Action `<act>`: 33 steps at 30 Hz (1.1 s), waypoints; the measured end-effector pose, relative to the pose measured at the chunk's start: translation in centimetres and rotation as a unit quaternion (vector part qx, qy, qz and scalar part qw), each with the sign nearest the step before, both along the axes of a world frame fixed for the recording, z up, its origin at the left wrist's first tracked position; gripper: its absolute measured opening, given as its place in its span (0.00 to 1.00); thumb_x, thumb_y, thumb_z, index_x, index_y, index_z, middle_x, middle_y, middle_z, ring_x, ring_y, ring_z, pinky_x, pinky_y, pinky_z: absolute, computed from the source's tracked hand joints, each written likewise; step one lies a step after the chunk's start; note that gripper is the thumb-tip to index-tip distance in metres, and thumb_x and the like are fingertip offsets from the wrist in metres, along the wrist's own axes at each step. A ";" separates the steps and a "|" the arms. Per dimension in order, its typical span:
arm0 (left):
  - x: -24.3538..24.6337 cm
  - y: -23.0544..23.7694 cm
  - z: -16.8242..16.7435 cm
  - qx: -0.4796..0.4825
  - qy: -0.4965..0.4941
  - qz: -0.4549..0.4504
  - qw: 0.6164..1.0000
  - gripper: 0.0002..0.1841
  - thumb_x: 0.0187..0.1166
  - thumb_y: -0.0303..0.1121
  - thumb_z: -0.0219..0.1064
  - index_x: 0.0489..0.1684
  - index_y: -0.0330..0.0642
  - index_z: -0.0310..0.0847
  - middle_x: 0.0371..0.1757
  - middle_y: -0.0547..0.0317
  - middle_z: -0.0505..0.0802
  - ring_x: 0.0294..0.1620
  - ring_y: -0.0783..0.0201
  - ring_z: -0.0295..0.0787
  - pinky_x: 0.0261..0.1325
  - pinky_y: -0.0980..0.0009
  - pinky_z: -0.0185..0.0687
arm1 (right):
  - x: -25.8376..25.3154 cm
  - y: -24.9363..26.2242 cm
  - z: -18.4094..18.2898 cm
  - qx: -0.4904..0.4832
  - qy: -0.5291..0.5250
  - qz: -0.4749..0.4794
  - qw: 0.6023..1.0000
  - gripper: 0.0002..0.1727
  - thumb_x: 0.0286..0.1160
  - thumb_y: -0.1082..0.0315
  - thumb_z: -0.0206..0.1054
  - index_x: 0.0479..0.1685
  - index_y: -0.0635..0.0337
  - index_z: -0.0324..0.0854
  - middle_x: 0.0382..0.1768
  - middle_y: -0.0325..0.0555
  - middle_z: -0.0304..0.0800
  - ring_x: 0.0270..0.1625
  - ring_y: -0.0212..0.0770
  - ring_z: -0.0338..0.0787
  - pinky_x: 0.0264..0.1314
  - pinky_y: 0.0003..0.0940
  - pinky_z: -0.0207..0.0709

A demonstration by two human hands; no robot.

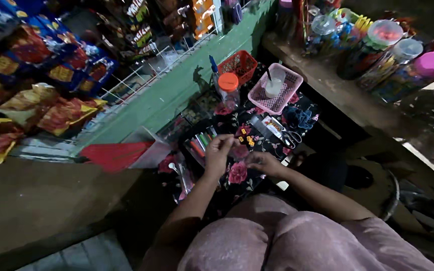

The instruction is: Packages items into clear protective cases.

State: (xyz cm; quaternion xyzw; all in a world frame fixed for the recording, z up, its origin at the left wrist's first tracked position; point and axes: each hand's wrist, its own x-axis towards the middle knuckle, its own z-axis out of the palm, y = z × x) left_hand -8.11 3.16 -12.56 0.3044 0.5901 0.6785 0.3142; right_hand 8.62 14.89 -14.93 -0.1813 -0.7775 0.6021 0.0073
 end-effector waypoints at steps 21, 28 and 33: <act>3.7 -9.2 -3.9 -0.170 0.250 -0.094 0.949 0.36 0.71 0.33 0.77 0.80 0.31 0.69 0.79 0.39 0.79 0.79 0.48 0.77 0.81 0.51 0.72 | 5.3 -1.9 2.4 0.060 0.075 -0.073 0.993 0.08 0.75 0.72 0.72 0.45 0.69 0.86 0.36 0.45 0.90 0.36 0.29 0.87 0.45 0.27 0.84; 7.3 -5.9 -3.0 -0.153 0.187 -0.113 0.964 0.08 0.83 0.30 0.67 0.43 0.33 0.89 0.39 0.54 0.93 0.38 0.70 0.88 0.50 0.69 0.85 | 5.6 -2.8 2.6 0.087 0.060 -0.053 0.993 0.08 0.74 0.72 0.72 0.45 0.68 0.86 0.39 0.47 0.91 0.40 0.31 0.90 0.50 0.28 0.85; 7.4 -6.3 -3.4 -0.169 0.151 -0.121 0.967 0.08 0.83 0.29 0.67 0.44 0.32 0.88 0.39 0.55 0.92 0.39 0.72 0.87 0.49 0.71 0.85 | 6.1 -2.3 2.5 0.100 0.074 -0.028 0.992 0.11 0.77 0.74 0.69 0.52 0.71 0.87 0.48 0.54 0.90 0.47 0.36 0.90 0.56 0.31 0.85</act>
